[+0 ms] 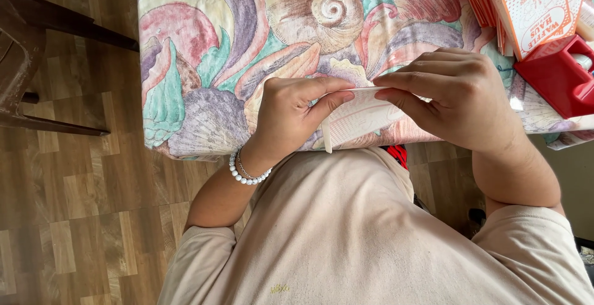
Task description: Folding flat paper templates into bags and stacking them on a table.
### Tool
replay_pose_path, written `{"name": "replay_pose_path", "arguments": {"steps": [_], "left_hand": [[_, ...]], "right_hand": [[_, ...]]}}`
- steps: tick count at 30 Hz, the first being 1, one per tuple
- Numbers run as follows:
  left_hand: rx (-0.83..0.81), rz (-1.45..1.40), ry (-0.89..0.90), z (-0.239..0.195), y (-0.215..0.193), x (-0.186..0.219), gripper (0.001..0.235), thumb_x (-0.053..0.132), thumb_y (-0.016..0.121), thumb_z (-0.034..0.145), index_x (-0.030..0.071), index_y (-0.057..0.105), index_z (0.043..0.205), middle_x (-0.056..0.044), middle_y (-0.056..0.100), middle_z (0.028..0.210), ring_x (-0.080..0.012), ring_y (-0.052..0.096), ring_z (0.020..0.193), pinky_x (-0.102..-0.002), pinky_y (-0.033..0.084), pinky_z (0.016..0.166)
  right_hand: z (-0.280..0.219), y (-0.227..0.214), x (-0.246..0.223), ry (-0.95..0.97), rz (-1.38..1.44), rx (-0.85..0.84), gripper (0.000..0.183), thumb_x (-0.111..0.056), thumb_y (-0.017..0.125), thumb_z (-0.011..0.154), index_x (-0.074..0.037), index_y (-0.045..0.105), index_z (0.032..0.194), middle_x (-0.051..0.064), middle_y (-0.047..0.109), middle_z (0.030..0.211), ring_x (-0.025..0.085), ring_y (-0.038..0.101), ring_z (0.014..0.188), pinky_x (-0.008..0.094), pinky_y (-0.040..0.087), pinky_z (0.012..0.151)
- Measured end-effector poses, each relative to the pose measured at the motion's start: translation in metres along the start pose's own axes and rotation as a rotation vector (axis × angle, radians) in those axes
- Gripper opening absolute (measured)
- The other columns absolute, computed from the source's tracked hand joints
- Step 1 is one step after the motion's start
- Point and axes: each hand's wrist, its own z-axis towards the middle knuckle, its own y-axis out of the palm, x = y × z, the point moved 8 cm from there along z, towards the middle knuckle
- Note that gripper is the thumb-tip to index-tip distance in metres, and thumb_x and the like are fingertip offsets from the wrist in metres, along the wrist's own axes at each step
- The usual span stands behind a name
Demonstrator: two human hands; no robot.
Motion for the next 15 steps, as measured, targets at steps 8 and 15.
{"name": "replay_pose_path", "arguments": {"steps": [8,15], "left_hand": [[0.036,0.053,0.047,-0.002,-0.001,0.01,0.014,0.012,0.079,0.097,0.009,0.075,0.11,-0.008,0.08,0.103,-0.0164,0.077,0.075,-0.03,0.057,0.069],[0.013,0.042,0.002,0.004,-0.003,0.017,0.018,0.019,0.07,0.102,0.007,0.074,0.115,-0.009,0.08,0.107,-0.0175,0.078,0.078,-0.031,0.056,0.068]], "right_hand": [[0.011,0.001,-0.013,-0.038,-0.17,0.027,0.014,-0.016,0.079,0.105,-0.002,0.08,0.107,0.009,0.077,0.094,0.026,0.071,0.084,0.039,0.052,0.082],[0.016,-0.001,-0.012,-0.059,-0.21,0.057,0.014,-0.012,0.077,0.109,-0.004,0.079,0.097,0.007,0.075,0.089,0.025,0.067,0.078,0.038,0.05,0.079]]}}
